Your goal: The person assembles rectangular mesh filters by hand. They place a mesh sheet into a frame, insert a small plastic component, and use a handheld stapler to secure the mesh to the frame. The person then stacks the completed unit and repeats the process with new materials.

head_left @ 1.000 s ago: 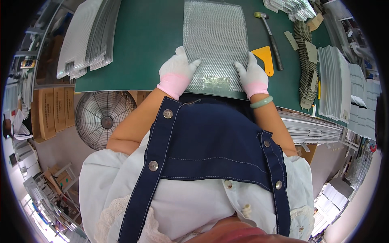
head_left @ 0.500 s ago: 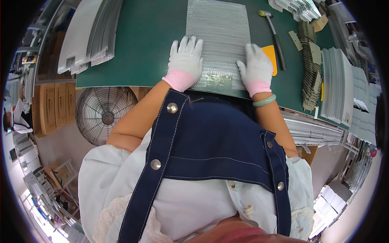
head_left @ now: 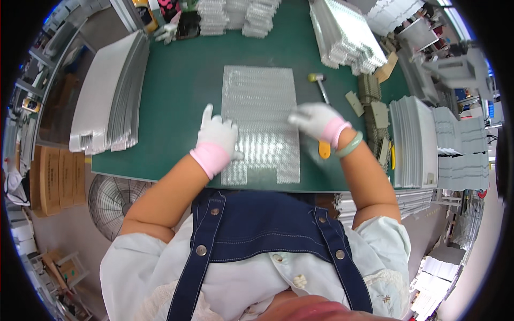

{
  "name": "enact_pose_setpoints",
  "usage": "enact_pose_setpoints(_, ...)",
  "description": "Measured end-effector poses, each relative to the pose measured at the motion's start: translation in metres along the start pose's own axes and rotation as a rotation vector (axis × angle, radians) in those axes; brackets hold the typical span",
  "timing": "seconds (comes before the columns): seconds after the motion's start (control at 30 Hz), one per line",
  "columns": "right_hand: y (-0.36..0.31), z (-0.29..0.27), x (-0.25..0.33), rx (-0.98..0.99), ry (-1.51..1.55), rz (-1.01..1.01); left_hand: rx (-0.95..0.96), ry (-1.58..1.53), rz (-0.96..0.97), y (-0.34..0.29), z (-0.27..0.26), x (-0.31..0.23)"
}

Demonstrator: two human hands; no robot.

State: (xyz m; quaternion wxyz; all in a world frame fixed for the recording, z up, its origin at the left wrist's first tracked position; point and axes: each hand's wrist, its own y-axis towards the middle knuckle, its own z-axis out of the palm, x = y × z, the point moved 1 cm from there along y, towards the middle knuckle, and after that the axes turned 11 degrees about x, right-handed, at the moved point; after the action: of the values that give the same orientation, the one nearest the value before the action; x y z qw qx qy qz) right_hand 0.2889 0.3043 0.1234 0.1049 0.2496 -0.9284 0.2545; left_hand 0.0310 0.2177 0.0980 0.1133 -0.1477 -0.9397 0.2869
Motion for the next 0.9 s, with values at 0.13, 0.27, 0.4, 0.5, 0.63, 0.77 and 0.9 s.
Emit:
enact_pose_setpoints(0.13, 0.059, -0.128, -0.051, -0.717, 0.145, 0.302, 0.102, 0.078, -0.030, 0.005, -0.018, -0.009)
enact_pose_setpoints(0.27, 0.114, -0.184, -0.132, -0.741, 0.032, 0.698, 0.118, 0.083, -0.011, 0.009, -0.019, -0.010)
enact_pose_setpoints(0.4, 0.135, -0.193, -0.154, -0.450, -0.214, 0.796, 0.129, 0.045, 0.014, 0.009, -0.018, -0.008)
enact_pose_setpoints(0.5, 0.120, -0.227, -0.116, -0.519, 0.032, 0.804, 0.118, 0.040, 0.007, 0.010, -0.016, -0.006)
enact_pose_setpoints(0.63, 0.109, -0.232, -0.122, -0.472, -0.077, 0.779, 0.091, 0.061, -0.003, 0.008, -0.015, -0.007)
enact_pose_setpoints(0.77, 0.094, -0.249, -0.126, -0.572, -0.051, 0.808, 0.144, 0.061, 0.024, 0.011, -0.020, -0.006)
enact_pose_setpoints(0.9, 0.068, -0.264, -0.116, -1.079, -0.015, 0.789, 0.128, 0.030, 0.023, 0.007, -0.021, -0.006)
